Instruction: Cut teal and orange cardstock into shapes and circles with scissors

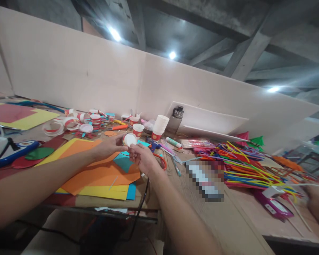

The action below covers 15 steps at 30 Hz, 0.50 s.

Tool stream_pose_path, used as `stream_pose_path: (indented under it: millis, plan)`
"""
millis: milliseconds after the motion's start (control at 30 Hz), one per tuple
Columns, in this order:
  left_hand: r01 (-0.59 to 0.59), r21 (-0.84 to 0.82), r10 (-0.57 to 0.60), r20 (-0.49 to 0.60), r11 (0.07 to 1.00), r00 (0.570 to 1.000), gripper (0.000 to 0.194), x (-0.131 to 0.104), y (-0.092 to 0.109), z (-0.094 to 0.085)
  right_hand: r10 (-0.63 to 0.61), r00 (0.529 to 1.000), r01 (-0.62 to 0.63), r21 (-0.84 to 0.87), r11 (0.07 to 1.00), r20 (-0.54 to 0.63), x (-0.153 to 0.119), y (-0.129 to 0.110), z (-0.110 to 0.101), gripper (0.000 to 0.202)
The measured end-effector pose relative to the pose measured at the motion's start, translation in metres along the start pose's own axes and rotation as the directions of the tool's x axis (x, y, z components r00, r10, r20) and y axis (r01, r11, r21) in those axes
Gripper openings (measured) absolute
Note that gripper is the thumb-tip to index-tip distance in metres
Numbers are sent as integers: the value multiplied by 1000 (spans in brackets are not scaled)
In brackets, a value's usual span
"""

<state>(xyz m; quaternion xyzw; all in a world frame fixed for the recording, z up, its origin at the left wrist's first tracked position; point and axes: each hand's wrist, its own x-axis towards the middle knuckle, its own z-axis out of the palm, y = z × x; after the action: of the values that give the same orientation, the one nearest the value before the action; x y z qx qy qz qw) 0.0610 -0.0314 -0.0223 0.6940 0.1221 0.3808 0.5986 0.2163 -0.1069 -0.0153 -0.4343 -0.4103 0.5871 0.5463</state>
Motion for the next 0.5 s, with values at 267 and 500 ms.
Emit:
stream_pose_path:
  millis: [267,500]
  plan:
    - [76,72,-80,50,994,996,57,-3,-2,-12,-584,785,515,-741,431,206,-15,-11,-2,64]
    - [144,-79,-124,221,986,967,48,-3,-8,-10,-565,790,521,-746,416,237,-13,-11,-5,44]
